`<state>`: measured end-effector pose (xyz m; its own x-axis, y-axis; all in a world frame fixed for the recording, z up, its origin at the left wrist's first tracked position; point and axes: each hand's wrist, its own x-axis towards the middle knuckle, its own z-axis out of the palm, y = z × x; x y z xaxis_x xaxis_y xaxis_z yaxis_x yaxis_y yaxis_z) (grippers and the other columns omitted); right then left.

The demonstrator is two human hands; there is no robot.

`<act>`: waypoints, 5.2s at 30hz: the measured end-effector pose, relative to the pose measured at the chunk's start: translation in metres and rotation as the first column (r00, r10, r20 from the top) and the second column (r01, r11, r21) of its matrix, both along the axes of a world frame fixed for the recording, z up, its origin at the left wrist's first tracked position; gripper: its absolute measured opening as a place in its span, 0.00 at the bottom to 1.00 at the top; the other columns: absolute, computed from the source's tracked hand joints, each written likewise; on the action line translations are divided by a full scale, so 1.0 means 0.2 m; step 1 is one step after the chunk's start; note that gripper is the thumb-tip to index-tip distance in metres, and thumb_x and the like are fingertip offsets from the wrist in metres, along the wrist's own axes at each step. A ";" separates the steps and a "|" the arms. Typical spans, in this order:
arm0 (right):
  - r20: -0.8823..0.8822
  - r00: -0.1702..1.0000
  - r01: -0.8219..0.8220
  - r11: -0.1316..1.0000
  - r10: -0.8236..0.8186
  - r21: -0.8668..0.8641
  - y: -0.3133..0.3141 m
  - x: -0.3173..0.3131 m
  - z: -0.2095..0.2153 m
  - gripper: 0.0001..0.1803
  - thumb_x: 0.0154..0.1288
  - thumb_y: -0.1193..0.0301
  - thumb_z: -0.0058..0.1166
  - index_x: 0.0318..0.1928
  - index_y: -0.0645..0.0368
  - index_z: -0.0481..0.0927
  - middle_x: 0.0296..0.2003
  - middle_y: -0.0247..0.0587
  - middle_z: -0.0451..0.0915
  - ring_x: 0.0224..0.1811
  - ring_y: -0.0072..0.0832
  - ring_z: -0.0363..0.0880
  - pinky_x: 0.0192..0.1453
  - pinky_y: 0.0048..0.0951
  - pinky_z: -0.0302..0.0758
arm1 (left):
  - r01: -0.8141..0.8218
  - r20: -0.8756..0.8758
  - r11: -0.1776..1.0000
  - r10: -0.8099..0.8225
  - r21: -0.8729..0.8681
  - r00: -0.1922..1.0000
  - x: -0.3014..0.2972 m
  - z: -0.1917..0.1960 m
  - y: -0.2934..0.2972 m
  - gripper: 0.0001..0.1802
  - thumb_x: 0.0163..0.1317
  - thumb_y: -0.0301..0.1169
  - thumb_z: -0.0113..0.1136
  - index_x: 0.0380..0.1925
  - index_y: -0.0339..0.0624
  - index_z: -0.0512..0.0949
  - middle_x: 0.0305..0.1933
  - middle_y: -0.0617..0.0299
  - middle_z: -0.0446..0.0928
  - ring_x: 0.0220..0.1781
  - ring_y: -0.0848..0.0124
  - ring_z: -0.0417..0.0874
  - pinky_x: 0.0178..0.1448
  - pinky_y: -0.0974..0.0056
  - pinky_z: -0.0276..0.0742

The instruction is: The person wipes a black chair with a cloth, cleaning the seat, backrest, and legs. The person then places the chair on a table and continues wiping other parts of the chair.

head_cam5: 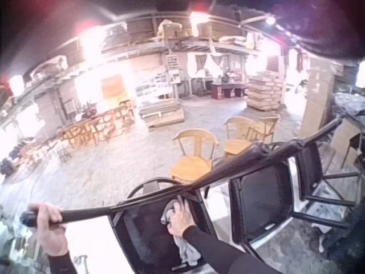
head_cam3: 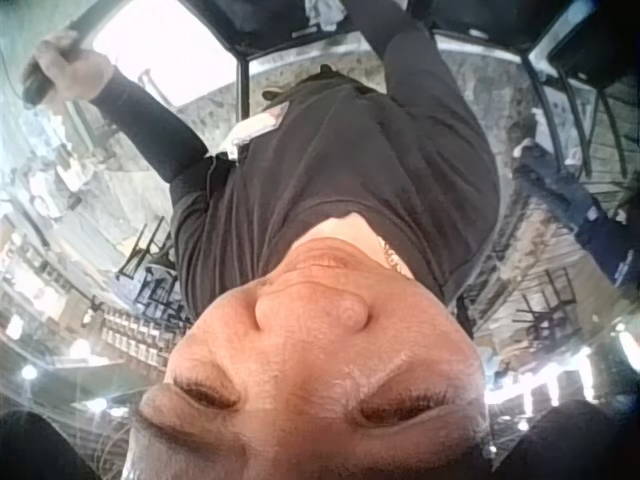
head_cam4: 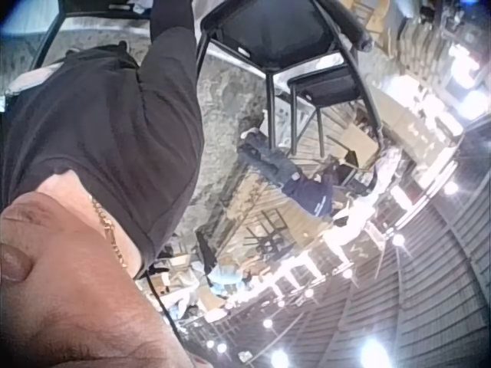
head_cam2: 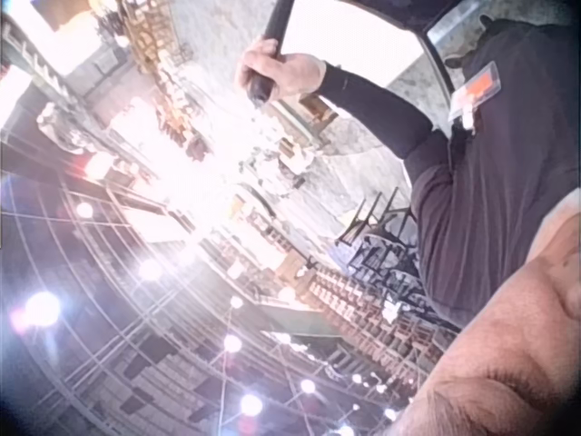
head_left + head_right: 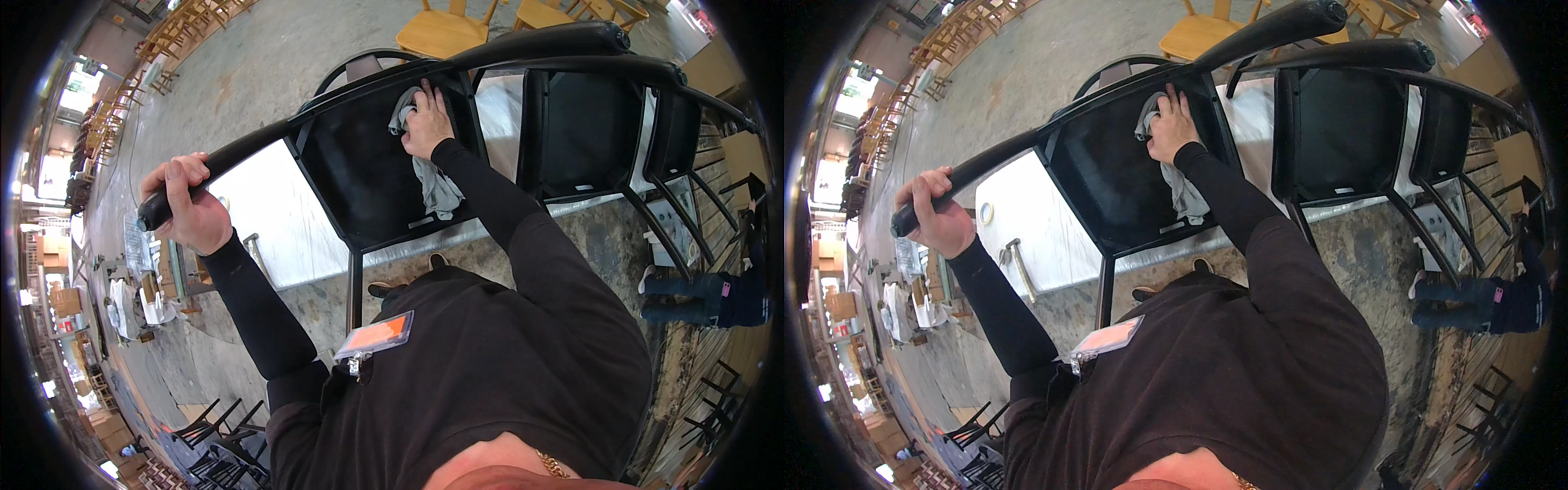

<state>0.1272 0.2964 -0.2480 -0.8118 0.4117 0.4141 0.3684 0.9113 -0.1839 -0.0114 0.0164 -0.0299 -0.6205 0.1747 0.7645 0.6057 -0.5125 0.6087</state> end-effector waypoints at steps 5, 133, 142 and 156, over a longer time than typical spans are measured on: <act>0.044 0.999 0.001 1.000 0.000 -0.028 0.00 0.01 -0.02 0.18 0.44 0.64 0.65 0.34 0.63 0.85 0.59 0.57 0.65 0.75 0.56 0.50 0.76 0.57 0.48 | 0.011 0.007 1.000 -0.011 -0.008 1.000 -0.01 -0.01 -0.01 0.05 0.64 0.24 0.59 0.30 0.37 0.75 0.22 0.59 0.72 0.27 0.68 0.74 0.46 0.52 0.78; 0.061 0.998 0.008 1.000 -0.007 -0.022 -0.46 -0.52 -0.03 0.10 0.57 0.67 0.55 0.33 0.58 0.86 0.40 0.49 0.78 0.35 0.41 0.85 0.39 0.41 0.80 | -0.021 0.041 0.998 0.019 0.054 0.999 -0.01 -0.02 0.00 0.04 0.62 0.24 0.63 0.31 0.38 0.76 0.22 0.60 0.76 0.25 0.71 0.77 0.43 0.58 0.79; 0.148 0.961 -0.253 0.957 0.232 0.143 -0.44 -0.52 0.01 0.10 0.60 0.68 0.53 0.32 0.59 0.86 0.40 0.43 0.79 0.38 0.37 0.84 0.43 0.39 0.77 | -0.012 0.073 0.995 0.004 0.104 0.997 0.01 0.00 0.02 0.05 0.62 0.24 0.63 0.30 0.38 0.76 0.21 0.60 0.76 0.24 0.72 0.77 0.42 0.59 0.79; 0.249 0.961 -0.177 0.958 0.119 0.226 -0.62 -0.55 -0.04 0.10 0.59 0.68 0.53 0.33 0.56 0.86 0.41 0.42 0.76 0.37 0.38 0.84 0.43 0.39 0.75 | -0.046 0.041 0.997 0.043 0.066 0.998 0.02 0.01 0.02 0.05 0.63 0.24 0.63 0.30 0.38 0.76 0.21 0.60 0.75 0.25 0.71 0.77 0.43 0.58 0.80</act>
